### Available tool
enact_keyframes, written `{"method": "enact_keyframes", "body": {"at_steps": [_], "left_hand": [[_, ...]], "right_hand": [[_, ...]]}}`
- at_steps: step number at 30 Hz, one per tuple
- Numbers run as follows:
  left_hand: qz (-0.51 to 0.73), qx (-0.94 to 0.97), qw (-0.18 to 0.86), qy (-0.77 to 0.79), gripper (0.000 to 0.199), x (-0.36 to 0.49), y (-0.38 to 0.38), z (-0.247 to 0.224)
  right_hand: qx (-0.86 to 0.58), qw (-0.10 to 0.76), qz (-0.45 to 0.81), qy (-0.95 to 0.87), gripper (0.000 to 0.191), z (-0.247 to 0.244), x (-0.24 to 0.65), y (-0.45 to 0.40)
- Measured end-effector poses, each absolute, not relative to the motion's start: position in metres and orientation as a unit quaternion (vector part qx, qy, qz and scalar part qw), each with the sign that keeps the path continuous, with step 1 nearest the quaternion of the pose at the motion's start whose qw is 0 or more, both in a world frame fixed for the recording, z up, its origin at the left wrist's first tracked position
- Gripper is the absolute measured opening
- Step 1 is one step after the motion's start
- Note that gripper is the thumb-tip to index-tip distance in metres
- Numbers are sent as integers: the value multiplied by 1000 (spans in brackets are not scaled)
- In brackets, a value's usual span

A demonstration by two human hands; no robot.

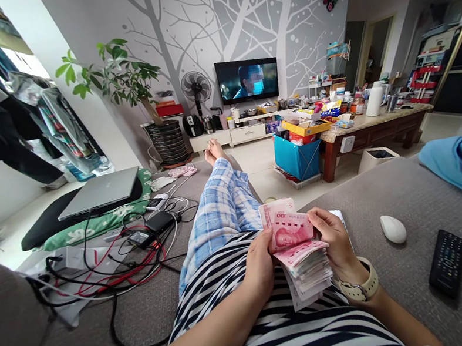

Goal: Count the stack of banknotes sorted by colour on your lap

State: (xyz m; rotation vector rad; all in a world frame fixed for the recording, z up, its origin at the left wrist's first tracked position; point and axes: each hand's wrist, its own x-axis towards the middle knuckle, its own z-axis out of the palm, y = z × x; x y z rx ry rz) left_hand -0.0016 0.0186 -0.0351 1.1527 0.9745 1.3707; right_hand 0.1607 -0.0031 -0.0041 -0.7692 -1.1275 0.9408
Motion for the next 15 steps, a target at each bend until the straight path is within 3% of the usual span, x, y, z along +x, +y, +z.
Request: {"method": "enact_keyframes", "body": {"at_steps": [15], "left_hand": [[589, 436, 551, 399, 17, 1, 8, -11]], "right_hand": [[-338, 678, 418, -501, 32, -6, 163, -2]]}}
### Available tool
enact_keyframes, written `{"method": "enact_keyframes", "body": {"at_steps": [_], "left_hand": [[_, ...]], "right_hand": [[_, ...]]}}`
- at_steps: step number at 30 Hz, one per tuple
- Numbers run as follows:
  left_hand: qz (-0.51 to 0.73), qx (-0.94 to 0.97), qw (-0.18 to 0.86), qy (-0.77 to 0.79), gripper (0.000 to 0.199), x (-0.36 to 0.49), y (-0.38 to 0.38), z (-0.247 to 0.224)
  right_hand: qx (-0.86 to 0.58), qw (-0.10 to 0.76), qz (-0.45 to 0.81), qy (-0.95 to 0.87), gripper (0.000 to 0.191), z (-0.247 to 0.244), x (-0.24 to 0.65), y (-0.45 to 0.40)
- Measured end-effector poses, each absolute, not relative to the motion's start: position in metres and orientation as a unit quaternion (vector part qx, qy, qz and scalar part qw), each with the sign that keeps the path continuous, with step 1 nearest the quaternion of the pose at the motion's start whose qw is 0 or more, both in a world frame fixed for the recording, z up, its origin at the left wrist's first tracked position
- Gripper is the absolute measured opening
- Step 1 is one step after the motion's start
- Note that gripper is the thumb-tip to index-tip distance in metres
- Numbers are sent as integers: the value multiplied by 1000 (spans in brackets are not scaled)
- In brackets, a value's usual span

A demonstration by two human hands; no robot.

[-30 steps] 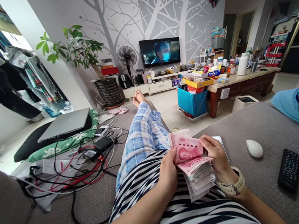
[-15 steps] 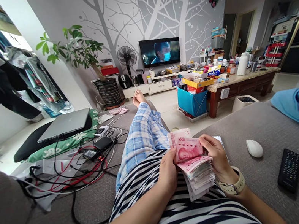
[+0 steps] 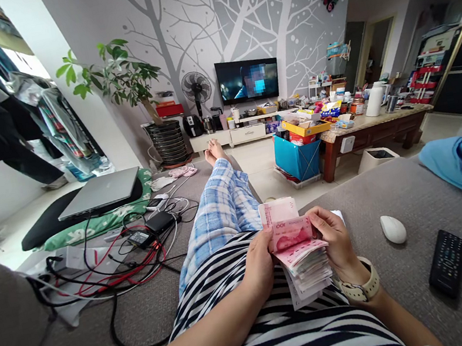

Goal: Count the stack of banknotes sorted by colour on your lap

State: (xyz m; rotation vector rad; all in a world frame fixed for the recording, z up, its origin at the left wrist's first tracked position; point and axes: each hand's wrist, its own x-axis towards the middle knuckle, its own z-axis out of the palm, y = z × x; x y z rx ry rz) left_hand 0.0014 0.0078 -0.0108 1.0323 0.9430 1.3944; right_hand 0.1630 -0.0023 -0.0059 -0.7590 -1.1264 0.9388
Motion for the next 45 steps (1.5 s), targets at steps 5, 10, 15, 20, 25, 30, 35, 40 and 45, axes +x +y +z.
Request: {"method": "enact_keyframes", "body": {"at_steps": [5, 10, 15, 20, 25, 30, 35, 40, 45], "left_hand": [[586, 422, 572, 388, 25, 4, 5, -2], [573, 376, 639, 350, 23, 8, 1, 5], [553, 361, 676, 326, 23, 8, 1, 2], [551, 357, 680, 327, 28, 7, 1, -2], [548, 360, 682, 324, 25, 7, -1, 0], [566, 356, 661, 343, 29, 7, 4, -6], [605, 350, 595, 397, 31, 5, 11, -19], [597, 352, 599, 402, 31, 4, 11, -22], [595, 356, 607, 388, 28, 5, 10, -19]], "right_hand": [[-325, 672, 435, -503, 33, -4, 162, -4], [-320, 672, 433, -508, 33, -1, 161, -5], [-384, 682, 395, -482, 28, 0, 162, 1], [-387, 683, 403, -471, 27, -2, 161, 4], [-383, 659, 421, -492, 35, -3, 161, 2], [-375, 666, 420, -490, 37, -5, 161, 1], [-362, 671, 420, -492, 39, -5, 161, -1], [-365, 666, 414, -501, 41, -4, 161, -2], [-358, 667, 413, -506, 40, -5, 161, -2]]}}
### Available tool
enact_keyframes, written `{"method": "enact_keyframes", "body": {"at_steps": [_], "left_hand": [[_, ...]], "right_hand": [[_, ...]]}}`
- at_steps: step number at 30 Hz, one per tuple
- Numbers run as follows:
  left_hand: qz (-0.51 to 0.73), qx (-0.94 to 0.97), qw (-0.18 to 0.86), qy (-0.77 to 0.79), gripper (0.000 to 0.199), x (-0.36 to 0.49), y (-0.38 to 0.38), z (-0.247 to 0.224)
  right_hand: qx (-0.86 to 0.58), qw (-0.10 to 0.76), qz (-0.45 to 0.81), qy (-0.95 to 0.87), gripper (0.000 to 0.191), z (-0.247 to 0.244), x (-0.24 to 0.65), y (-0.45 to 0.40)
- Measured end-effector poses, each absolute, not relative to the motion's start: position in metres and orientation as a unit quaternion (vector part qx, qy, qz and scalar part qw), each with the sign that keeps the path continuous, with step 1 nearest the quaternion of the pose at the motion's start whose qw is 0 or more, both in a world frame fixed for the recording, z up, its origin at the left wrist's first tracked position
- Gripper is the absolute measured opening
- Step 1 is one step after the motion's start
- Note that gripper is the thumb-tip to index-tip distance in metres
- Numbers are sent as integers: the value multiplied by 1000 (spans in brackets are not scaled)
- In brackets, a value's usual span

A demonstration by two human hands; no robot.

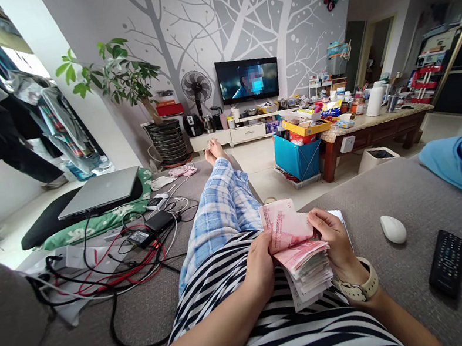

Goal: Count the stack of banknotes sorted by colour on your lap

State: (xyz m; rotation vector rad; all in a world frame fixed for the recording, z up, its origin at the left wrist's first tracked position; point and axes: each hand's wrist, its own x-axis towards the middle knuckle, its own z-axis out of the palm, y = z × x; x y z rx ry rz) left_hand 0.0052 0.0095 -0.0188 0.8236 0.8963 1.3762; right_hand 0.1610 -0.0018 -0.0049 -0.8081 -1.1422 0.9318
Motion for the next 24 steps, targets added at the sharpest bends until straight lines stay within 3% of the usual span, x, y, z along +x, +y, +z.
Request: {"method": "enact_keyframes", "body": {"at_steps": [24], "left_hand": [[578, 406, 606, 366, 21, 4, 8, -7]], "right_hand": [[-344, 668, 426, -504, 40, -5, 161, -3]]}}
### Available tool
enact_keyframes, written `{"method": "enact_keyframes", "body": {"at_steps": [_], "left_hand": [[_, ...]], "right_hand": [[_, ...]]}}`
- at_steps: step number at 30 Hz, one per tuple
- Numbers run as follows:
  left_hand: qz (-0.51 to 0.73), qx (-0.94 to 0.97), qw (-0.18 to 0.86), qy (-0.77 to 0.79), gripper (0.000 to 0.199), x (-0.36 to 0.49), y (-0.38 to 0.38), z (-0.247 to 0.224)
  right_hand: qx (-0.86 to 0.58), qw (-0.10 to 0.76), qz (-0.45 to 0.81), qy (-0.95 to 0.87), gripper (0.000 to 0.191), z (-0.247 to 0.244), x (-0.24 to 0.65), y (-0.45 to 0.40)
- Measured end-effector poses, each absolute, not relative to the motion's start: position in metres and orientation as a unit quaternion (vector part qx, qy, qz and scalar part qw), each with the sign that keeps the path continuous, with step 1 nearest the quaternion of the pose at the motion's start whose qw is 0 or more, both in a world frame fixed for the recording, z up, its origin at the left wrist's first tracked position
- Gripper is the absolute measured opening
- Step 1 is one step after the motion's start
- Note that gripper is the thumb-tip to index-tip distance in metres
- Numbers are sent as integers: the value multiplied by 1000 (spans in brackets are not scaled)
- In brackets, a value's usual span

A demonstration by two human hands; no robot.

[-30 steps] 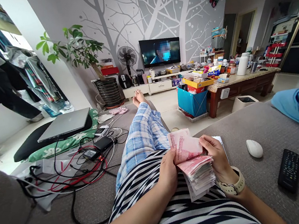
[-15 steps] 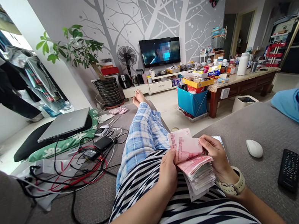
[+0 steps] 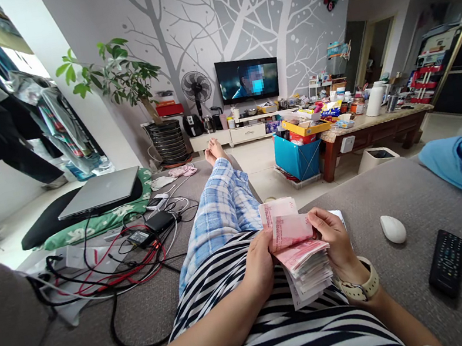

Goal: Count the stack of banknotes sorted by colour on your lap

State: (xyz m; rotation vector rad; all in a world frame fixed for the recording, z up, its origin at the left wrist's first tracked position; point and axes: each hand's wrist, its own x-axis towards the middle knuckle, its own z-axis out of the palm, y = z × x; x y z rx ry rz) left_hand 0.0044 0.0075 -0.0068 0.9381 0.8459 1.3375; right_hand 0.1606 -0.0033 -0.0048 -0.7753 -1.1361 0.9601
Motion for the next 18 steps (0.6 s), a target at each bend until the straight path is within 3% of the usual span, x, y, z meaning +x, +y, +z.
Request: {"method": "enact_keyframes", "body": {"at_steps": [10, 18], "left_hand": [[573, 373, 640, 351, 23, 7, 0, 4], [546, 353, 679, 340, 29, 7, 0, 1]], "right_hand": [[-339, 664, 415, -522, 42, 1, 160, -6], [-394, 692, 395, -458, 31, 4, 159, 0]]}}
